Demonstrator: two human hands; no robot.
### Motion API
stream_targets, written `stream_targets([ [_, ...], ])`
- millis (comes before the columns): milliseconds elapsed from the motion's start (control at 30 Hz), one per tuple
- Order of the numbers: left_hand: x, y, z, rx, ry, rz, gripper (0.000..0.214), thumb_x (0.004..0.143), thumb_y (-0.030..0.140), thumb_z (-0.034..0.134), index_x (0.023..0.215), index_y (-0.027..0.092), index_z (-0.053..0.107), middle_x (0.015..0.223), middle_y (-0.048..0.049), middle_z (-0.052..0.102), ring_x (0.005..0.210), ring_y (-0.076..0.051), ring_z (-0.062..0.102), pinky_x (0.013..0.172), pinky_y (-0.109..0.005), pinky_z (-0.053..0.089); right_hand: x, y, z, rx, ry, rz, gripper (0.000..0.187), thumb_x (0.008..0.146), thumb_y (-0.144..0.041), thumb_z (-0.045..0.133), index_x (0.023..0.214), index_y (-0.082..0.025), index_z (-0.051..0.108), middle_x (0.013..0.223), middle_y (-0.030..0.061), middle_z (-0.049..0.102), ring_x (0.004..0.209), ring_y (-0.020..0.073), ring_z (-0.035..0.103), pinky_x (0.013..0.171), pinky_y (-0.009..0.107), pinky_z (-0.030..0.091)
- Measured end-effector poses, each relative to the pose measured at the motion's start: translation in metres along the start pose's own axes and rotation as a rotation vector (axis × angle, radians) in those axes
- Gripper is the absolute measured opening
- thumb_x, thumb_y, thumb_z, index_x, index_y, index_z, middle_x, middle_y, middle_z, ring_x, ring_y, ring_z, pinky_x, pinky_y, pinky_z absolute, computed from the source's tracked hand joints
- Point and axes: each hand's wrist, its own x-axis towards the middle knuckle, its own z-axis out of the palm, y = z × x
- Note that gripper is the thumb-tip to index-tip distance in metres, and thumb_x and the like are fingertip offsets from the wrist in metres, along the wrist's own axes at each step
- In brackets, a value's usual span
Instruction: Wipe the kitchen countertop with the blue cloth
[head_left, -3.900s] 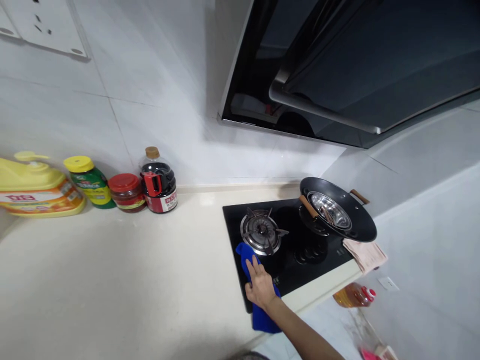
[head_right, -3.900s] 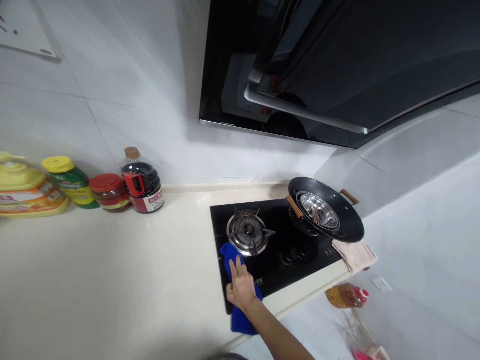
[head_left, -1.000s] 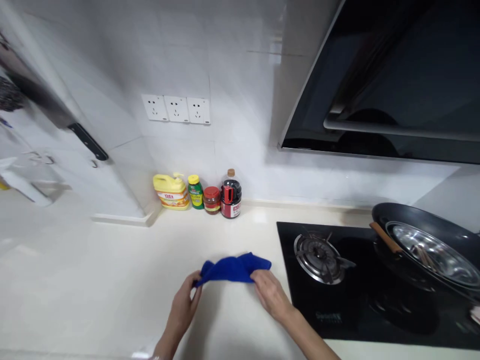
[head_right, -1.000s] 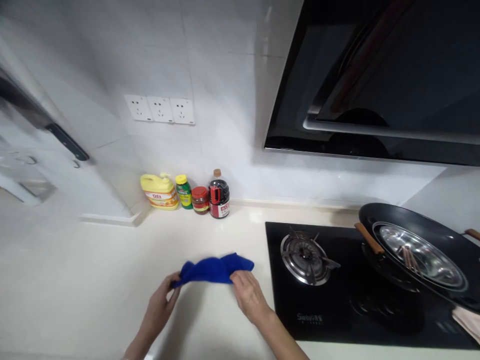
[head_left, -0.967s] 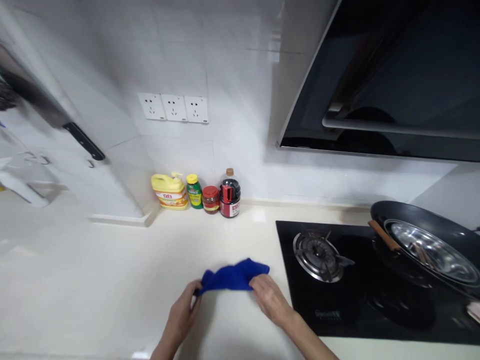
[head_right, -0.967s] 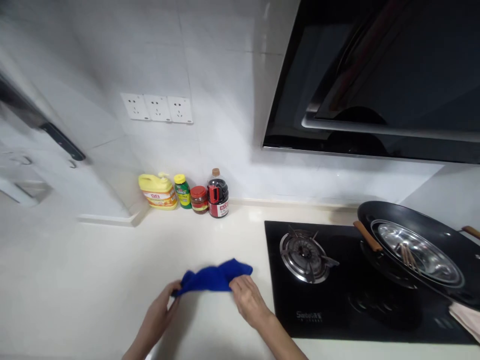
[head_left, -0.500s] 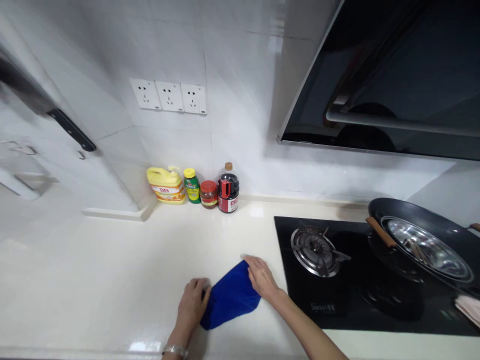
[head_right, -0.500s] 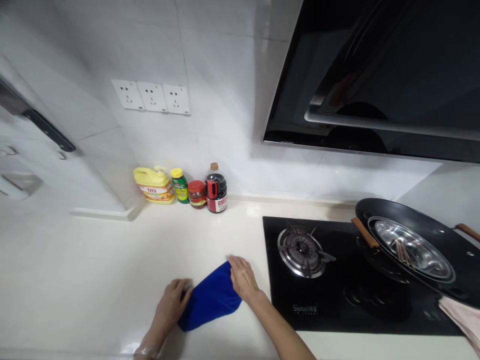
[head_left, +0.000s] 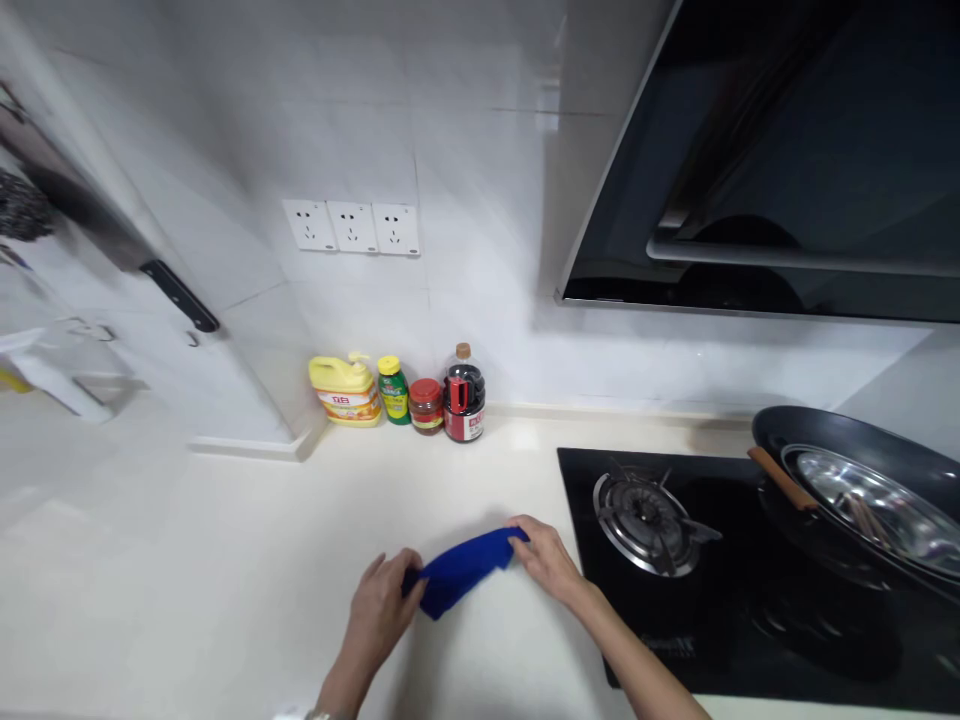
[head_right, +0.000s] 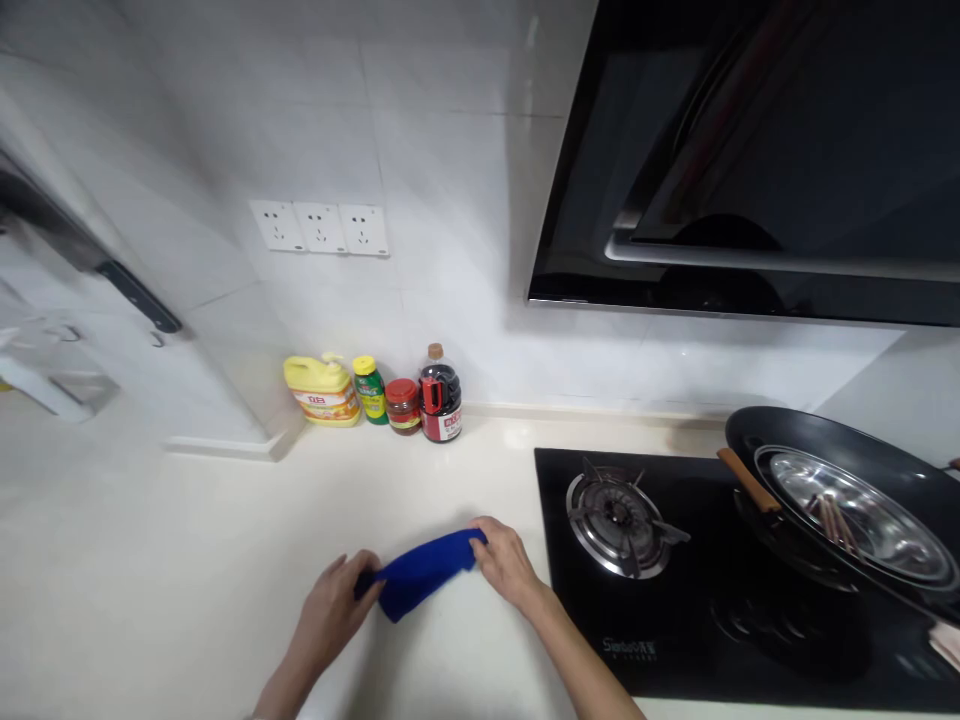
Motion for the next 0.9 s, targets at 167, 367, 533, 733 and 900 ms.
stream_targets([
  [167, 0.022, 0.019, -0.04, -0.082, 0.035, -0.041, 0.023, 0.091, 0.046, 0.047, 0.095, 0.027, 0.057, 0.08, -0.0012, 0.07, 0.074, -0.022, 0.064, 0.094, -0.044, 0.05, 0.009, -0.027, -0.015, 0.068, 0.135, -0.001, 0.026, 0.098, -0.03, 0.05, 0.114, -0.022, 0.069, 0.106, 0.0052, 0.075, 0.091, 0.0181, 0.07, 0.086, 0.031, 0.055],
  [367, 0.03, 0.027, -0.047, -0.358, -0.083, -0.081, 0.032, 0.089, 0.055, 0.053, 0.095, 0.024, 0.059, 0.078, 0.0002, 0.068, 0.068, -0.018, 0.061, 0.062, -0.028, 0.046, -0.006, -0.023, -0.013, 0.106, 0.136, 0.069, 0.031, 0.099, -0.036, 0.049, 0.116, -0.023, 0.072, 0.105, 0.0048, 0.076, 0.086, 0.0184, 0.07, 0.078, 0.03, 0.058],
  [533, 0.038, -0.003, -0.02, -0.323, -0.24, -0.036, 0.026, 0.089, 0.043, 0.054, 0.1, 0.022, 0.064, 0.095, -0.0039, 0.072, 0.083, -0.019, 0.066, 0.075, -0.03, 0.053, -0.017, 0.017, -0.003, -0.001, 0.185, 0.202, 0.03, 0.093, -0.032, 0.052, 0.113, -0.022, 0.073, 0.098, 0.005, 0.077, 0.078, 0.0198, 0.071, 0.075, 0.034, 0.06],
  [733, 0.031, -0.037, 0.021, -0.058, -0.144, -0.148, 0.034, 0.088, 0.022, 0.04, 0.109, 0.021, 0.067, 0.114, -0.0113, 0.073, 0.104, -0.025, 0.069, 0.096, -0.043, 0.054, -0.061, 0.059, -0.002, -0.209, 0.347, 0.139, 0.039, 0.099, -0.025, 0.039, 0.127, -0.019, 0.066, 0.123, 0.0127, 0.071, 0.107, 0.0241, 0.07, 0.095, 0.043, 0.059],
  [900, 0.006, 0.016, 0.105, -0.113, 0.05, 0.037, 0.049, 0.1, 0.039, 0.037, 0.142, 0.02, 0.055, 0.144, -0.0144, 0.059, 0.135, -0.027, 0.054, 0.117, -0.054, 0.042, -0.144, 0.091, -0.014, -0.415, 0.416, 0.128, 0.038, 0.101, -0.021, 0.039, 0.127, -0.022, 0.066, 0.123, 0.011, 0.071, 0.114, 0.0251, 0.068, 0.099, 0.046, 0.058],
])
